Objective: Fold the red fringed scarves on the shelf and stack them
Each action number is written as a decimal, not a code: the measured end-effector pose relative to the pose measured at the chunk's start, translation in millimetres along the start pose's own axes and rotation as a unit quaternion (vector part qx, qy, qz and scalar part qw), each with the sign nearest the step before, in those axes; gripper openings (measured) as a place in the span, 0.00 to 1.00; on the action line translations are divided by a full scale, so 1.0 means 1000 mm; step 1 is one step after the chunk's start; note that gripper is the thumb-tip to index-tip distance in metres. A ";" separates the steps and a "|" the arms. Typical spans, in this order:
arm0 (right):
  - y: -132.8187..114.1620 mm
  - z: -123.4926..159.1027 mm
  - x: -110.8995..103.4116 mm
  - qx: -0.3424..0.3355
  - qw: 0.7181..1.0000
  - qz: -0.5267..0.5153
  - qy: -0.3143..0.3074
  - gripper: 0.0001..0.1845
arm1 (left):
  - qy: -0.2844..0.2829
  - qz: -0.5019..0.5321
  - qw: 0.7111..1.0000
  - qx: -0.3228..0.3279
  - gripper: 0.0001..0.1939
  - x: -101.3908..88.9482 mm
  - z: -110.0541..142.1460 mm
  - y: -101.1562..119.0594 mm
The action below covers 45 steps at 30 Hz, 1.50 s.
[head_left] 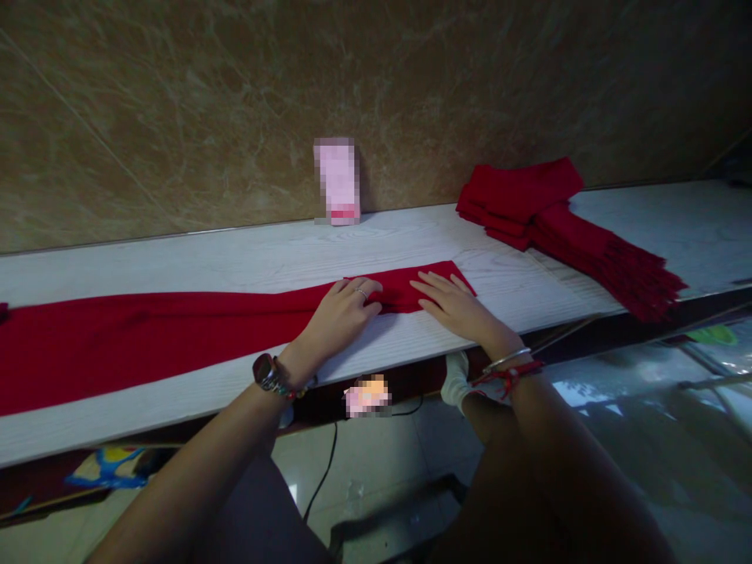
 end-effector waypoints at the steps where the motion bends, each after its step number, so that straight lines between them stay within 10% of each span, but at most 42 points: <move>1: 0.000 0.000 0.000 0.001 1.000 0.000 -0.001 0.24 | 0.001 -0.004 1.000 -0.007 0.13 -0.001 0.001 -0.002; 20: -0.001 0.001 -0.004 0.002 1.000 0.002 0.024 0.24 | -0.117 0.078 0.984 -0.108 0.09 0.021 -0.018 -0.005; 31: 0.002 0.002 -0.004 0.008 1.000 -0.004 0.018 0.23 | -0.133 0.167 0.945 -0.248 0.17 0.030 0.006 -0.042; 45: 0.001 0.003 -0.006 0.005 0.999 -0.004 0.033 0.23 | -0.138 0.107 0.968 -0.179 0.08 0.022 -0.024 -0.004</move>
Point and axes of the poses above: each hand's wrist, its own z-axis away from the middle knuckle, its own x-axis out of the palm, y = z × x, the point moved 10 cm from there along -z, towards the middle knuckle, and after that the axes turned 1 degree about -z, right-handed, at the moved point
